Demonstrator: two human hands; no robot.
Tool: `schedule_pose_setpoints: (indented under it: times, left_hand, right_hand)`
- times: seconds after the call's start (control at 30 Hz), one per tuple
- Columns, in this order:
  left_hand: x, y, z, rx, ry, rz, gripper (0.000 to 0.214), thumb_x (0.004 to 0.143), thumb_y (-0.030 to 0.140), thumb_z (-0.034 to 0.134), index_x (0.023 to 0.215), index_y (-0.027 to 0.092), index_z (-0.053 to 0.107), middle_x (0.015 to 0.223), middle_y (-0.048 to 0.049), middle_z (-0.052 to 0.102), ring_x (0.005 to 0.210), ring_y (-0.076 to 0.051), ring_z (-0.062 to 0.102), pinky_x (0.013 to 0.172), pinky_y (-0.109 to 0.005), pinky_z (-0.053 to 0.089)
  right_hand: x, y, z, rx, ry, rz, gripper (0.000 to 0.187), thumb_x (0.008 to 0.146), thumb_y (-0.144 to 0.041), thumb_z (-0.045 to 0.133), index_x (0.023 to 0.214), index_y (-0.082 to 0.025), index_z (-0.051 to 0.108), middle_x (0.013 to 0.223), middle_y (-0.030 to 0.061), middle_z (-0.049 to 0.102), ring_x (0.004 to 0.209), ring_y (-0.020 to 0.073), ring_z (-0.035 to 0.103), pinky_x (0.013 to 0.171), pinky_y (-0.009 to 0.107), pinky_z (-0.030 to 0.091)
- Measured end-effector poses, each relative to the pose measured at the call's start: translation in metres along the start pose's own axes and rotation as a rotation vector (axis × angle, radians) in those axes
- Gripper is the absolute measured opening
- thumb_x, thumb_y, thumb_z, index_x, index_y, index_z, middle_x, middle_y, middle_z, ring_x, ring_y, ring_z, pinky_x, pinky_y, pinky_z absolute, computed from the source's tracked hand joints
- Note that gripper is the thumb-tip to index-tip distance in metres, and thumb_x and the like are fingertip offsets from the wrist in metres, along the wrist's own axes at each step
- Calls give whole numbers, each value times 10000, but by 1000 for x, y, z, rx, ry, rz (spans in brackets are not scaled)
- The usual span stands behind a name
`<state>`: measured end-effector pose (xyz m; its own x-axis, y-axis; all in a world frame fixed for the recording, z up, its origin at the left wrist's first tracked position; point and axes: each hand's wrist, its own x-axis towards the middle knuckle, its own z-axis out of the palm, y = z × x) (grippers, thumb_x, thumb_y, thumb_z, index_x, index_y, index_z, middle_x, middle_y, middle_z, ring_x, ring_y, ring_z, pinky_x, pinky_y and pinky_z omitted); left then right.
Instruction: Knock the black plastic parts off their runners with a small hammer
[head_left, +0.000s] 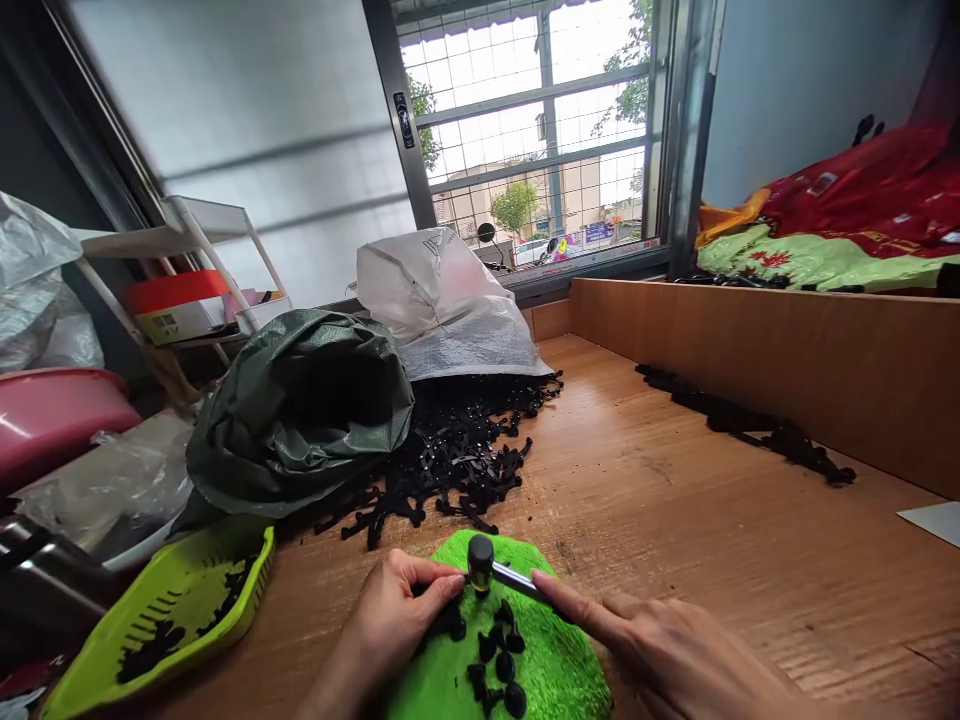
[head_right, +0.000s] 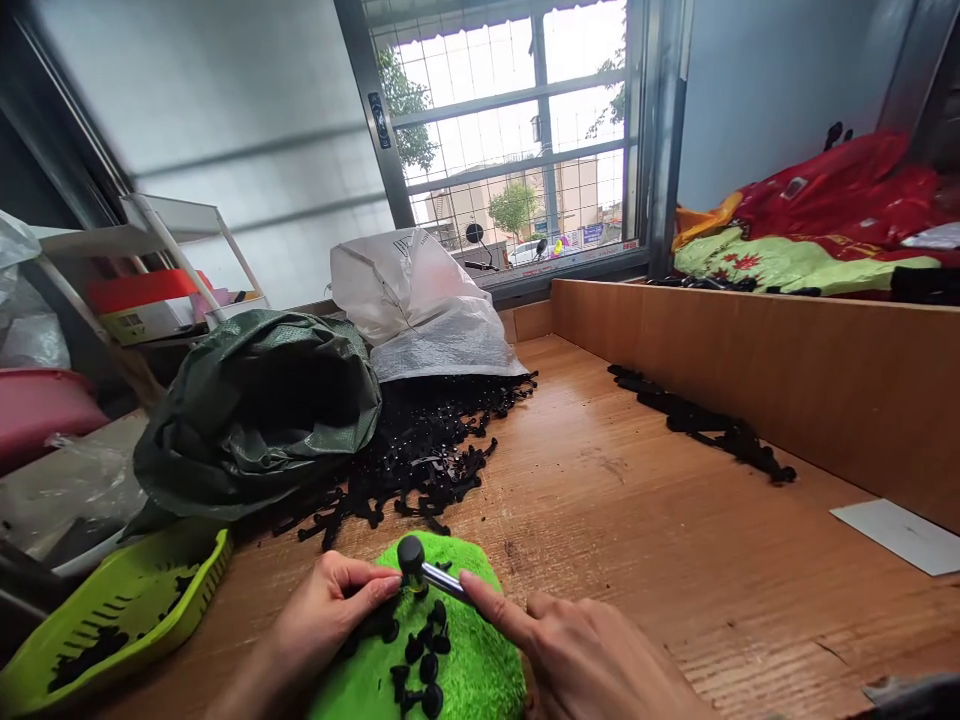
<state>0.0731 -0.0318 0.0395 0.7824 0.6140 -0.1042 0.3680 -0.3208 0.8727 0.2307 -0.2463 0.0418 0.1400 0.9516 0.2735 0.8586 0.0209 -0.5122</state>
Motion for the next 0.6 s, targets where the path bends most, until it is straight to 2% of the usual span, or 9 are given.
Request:
schedule_pose_setpoints:
  times: [0.07,0.1,0.2,0.37,0.5,0.6]
  left_hand:
    - [0,1,-1,35,-6,13,290,675,394,626,629,140,759,427,-1,545,442,-95,322,428,-199,192]
    - [0,2,-2,48,-7,21,290,674,397,625,625,143,757,423,4,531,444,-96,316,426,-202,187]
    - [0,3,-4,83,-22,48,297,691,400,611,634,145,752,443,9,512,465,-100,317,430,-205,185]
    - [2,1,-3,27,-11,50,306,665,397,648,505,142,702,409,20,466,445,-89,305,422,-208,181]
    - [-1,-6,-4,-222,55,-7,285,629,414,691,564,137,693,514,1,583,513,-108,458,470,-186,318]
    - [-8,-9,-10,-560,166,-150,274,581,352,752,770,163,691,640,2,660,575,-113,556,512,-179,407]
  right_hand:
    - [0,0,0,-90,-22,27,657,821,-53,319,1400,-356,250,875,29,672,728,217,647,669,307,515]
    - [0,-1,-1,-95,-2,12,643,832,-60,304,1402,-352,248,890,32,667,734,214,644,676,306,510]
    - [3,-3,-3,-35,72,-60,609,864,-91,257,1425,-320,194,1127,56,604,908,225,615,764,320,491]
    - [3,1,5,-101,-54,18,632,844,-75,266,1410,-354,227,936,36,666,782,236,646,672,343,522]
    - [-8,13,7,-54,-41,76,532,923,-188,220,1429,-337,157,1229,47,554,1045,247,559,865,407,467]
    - [-14,19,9,-112,-24,93,528,926,-199,175,1432,-341,124,1312,41,480,1084,263,534,849,452,478]
